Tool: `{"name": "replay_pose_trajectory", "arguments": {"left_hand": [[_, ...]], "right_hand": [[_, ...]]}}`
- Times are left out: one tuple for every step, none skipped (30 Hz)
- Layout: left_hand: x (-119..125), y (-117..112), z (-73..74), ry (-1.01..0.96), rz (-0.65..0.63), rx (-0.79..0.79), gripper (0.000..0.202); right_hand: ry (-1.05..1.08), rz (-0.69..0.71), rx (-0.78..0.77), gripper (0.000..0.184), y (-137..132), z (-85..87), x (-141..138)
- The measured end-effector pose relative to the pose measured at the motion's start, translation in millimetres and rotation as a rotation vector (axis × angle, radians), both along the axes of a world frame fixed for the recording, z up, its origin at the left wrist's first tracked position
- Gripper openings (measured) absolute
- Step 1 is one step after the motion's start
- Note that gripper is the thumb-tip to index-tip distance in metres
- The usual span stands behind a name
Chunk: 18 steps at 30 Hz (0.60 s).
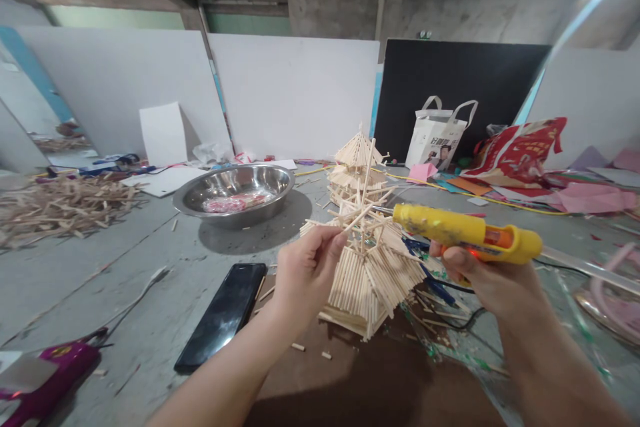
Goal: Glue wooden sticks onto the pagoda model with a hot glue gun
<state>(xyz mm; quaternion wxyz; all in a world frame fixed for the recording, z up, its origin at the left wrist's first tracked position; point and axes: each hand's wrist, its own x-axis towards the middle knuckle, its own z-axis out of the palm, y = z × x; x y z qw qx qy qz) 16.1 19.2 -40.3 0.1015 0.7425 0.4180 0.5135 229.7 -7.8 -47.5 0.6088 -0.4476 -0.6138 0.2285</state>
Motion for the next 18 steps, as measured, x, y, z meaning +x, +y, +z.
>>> {"name": "replay_pose_trajectory", "arguments": {"left_hand": [[-0.1,-0.1,0.1,0.001,0.000,0.001,0.012],[-0.2,-0.2,0.1,0.001,0.000,0.001,0.013],[-0.3,-0.3,0.1,0.000,-0.001,0.001,0.013],[-0.3,-0.4,0.1,0.001,-0.003,0.001,0.013],[-0.3,-0.5,0.2,0.001,-0.005,0.001,0.013],[-0.4,-0.5,0.2,0.001,-0.007,0.001,0.012],[-0.4,-0.6,0.2,0.001,-0.008,0.002,0.012],[-0.4,-0.5,0.3,0.001,-0.010,0.004,0.012],[-0.4,-0.5,0.3,0.004,-0.011,0.005,0.013],[-0.5,-0.4,0.2,0.008,-0.013,0.007,0.013],[-0.6,-0.3,0.2,0.012,-0.013,0.009,0.013],[-0.6,-0.1,0.2,0.018,-0.014,0.011,0.014],[-0.7,0.1,0.2,0.024,-0.013,0.013,0.014],[-0.8,0.3,0.3,0.028,-0.012,0.015,0.014],[-0.9,0.4,0.3,0.030,-0.011,0.016,0.015],[-1.1,0.6,0.5,0.031,-0.012,0.017,0.015],[-1.2,0.7,0.6,0.031,-0.014,0.016,0.015],[-1.3,0.8,0.8,0.031,-0.017,0.014,0.016]], "right_hand": [[-0.002,-0.003,0.002,0.014,-0.1,0.2,-0.1],[-0.003,-0.008,0.004,0.013,-0.3,0.3,-0.1],[-0.004,-0.012,0.004,0.013,-0.5,0.3,0.1],[-0.006,-0.012,0.003,0.013,-0.7,0.2,0.3],[-0.006,-0.012,0.000,0.013,-0.8,-0.1,0.7],[-0.003,-0.013,-0.001,0.013,-0.8,-0.5,1.0],[0.000,-0.011,-0.003,0.013,-0.8,-1.1,1.3],[0.004,-0.010,-0.004,0.013,-0.6,-1.7,1.5],[0.010,-0.009,-0.004,0.012,-0.3,-2.5,1.5],[0.019,-0.012,0.000,0.012,0.0,-3.3,1.5],[0.026,-0.017,0.002,0.012,0.3,-4.1,1.5],[0.030,-0.022,0.005,0.012,0.6,-4.8,1.4],[0.031,-0.026,0.005,0.013,0.8,-5.3,1.5],[0.032,-0.035,0.005,0.013,0.9,-5.5,1.6],[0.028,-0.039,0.004,0.013,0.9,-5.6,1.7],[0.018,-0.038,-0.001,0.013,0.9,-5.4,1.9],[0.007,-0.035,-0.007,0.013,0.8,-5.1,2.2],[-0.001,-0.034,-0.009,0.013,0.8,-4.9,2.3]]}}
